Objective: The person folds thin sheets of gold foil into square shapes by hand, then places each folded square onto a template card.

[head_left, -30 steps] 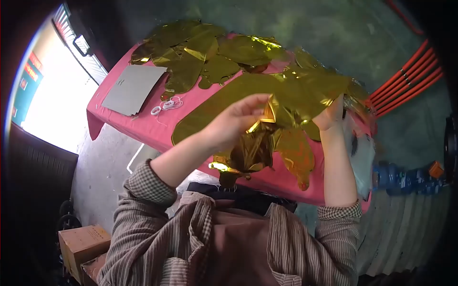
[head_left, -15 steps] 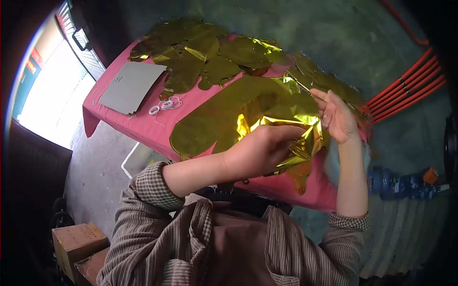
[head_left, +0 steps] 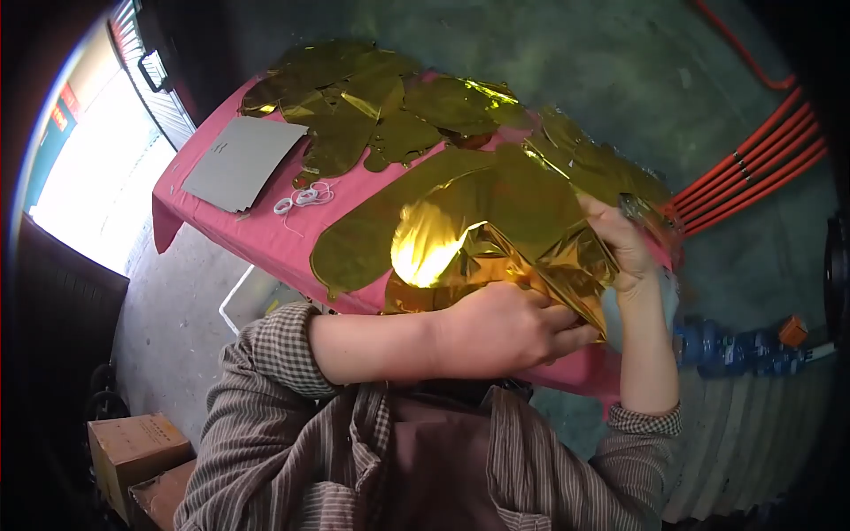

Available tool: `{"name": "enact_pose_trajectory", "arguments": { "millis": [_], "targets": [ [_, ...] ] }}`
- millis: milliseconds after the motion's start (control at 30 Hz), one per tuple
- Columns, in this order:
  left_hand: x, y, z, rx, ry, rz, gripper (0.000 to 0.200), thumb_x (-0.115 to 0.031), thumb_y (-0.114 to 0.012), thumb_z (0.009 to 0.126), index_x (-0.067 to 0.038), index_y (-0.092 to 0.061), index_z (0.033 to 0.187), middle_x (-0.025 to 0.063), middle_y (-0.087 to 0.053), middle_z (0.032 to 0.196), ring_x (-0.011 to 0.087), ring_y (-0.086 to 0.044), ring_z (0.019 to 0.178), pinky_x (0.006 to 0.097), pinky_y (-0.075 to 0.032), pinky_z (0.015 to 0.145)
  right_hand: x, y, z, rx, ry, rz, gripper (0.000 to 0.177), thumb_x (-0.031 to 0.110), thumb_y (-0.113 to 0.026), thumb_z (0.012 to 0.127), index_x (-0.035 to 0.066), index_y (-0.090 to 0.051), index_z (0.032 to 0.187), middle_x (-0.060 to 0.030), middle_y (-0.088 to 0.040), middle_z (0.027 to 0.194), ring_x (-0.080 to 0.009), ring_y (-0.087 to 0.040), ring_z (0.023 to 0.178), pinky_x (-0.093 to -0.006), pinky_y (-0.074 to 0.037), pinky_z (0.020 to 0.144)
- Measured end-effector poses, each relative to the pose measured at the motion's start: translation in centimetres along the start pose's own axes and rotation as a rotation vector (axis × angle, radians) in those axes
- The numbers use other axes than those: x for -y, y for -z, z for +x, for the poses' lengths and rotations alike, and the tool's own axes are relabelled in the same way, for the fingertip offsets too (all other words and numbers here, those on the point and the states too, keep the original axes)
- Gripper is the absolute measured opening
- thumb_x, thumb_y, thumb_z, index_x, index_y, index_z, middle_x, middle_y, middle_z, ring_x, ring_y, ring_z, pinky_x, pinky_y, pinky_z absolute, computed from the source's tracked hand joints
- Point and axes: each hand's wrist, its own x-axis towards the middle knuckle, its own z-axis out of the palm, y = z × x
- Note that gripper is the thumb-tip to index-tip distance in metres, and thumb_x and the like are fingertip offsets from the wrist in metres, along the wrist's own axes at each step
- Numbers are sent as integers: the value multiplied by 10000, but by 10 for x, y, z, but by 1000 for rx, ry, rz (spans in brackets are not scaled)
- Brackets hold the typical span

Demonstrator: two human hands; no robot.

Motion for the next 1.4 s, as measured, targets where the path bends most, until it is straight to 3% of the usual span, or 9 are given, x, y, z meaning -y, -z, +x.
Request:
{"name": "enact_pose_trajectory", "arguments": {
  "millis": [133, 233, 367, 467, 633, 800, 933, 1233, 1400],
  "targets": [
    [4, 2, -4, 16, 136, -33, 437, -150, -626, 754, -101, -570, 1185, 58, -600, 1053, 213, -618, 856, 302, -538, 605, 19, 13, -13, -208, 440, -140, 383, 1, -542, 846, 16, -489, 1224, -103, -601, 1130, -183, -592, 1021, -316, -461, 919],
    [17, 5, -3, -28, 338, -628, 433, -267, -696, 795, -78, -564, 1162, 91, -616, 1026, 259, -623, 811, 334, -524, 700, 43, 5, -20, -121, 650, -157, 381, 5, -533, 857, 12, -479, 1234, -114, -604, 1133, -197, -605, 1011, -320, -483, 903],
    [64, -8, -2, 52, 607, -1341, 754, -587, -423, 902, 3, -345, 1363, 106, -480, 1276, 204, -460, 1181, 376, -363, 1010, 51, -5, -31, -68, 717, -157, 415, 14, -495, 887, 26, -438, 1298, -126, -571, 1198, -225, -597, 1039, -341, -494, 900],
    [72, -14, 16, -177, 534, -1538, 673, -563, -422, 918, -28, -395, 1327, 49, -468, 1157, 131, -409, 1121, 320, -337, 973, 43, -19, -37, -18, 755, -53, 409, 14, -474, 896, 37, -438, 1303, -127, -561, 1210, -227, -571, 1083, -351, -480, 922],
    [71, -10, 38, -507, 603, -1624, 410, -358, -592, 897, -62, -512, 1168, 1, -559, 1035, 87, -520, 928, 262, -434, 810, 23, -6, -46, -123, 719, -58, 444, 49, -500, 876, 17, -421, 1312, -137, -524, 1257, -243, -532, 1137, -374, -433, 977],
    [77, 5, 38, -404, 546, -1400, 119, -152, -589, 905, -34, -591, 917, -1, -597, 743, 67, -545, 637, 222, -456, 559, 10, 29, -62, -167, 643, 48, 545, 161, -571, 864, -12, -372, 1342, -128, -487, 1305, -245, -470, 1207, -374, -374, 1024],
    [76, 12, 40, -391, 539, -1273, 138, -148, -590, 906, -13, -591, 934, 5, -606, 773, 72, -575, 697, 230, -481, 595, 14, 24, -59, 9, 573, -14, 682, 299, -657, 837, -15, -348, 1357, -109, -442, 1349, -210, -459, 1210, -349, -374, 1015],
    [87, 26, 47, -586, 398, -1215, 507, -67, -560, 904, -7, -308, 1340, 85, -611, 947, 149, -623, 821, 280, -533, 720, 42, -9, -55, -404, 729, -364, 155, 87, -573, 894, 18, -617, 1026, -14, -644, 945, -76, -587, 844, -229, -466, 777],
    [75, 18, 42, -677, 357, -759, 677, -115, -664, 828, -3, -293, 1383, 151, -495, 1199, 193, -514, 1054, 307, -439, 909, 59, -9, -67, -503, 816, -466, 296, 76, -545, 907, 0, -543, 1193, -55, -625, 1064, -106, -594, 935, -242, -465, 841]
  ]
}}
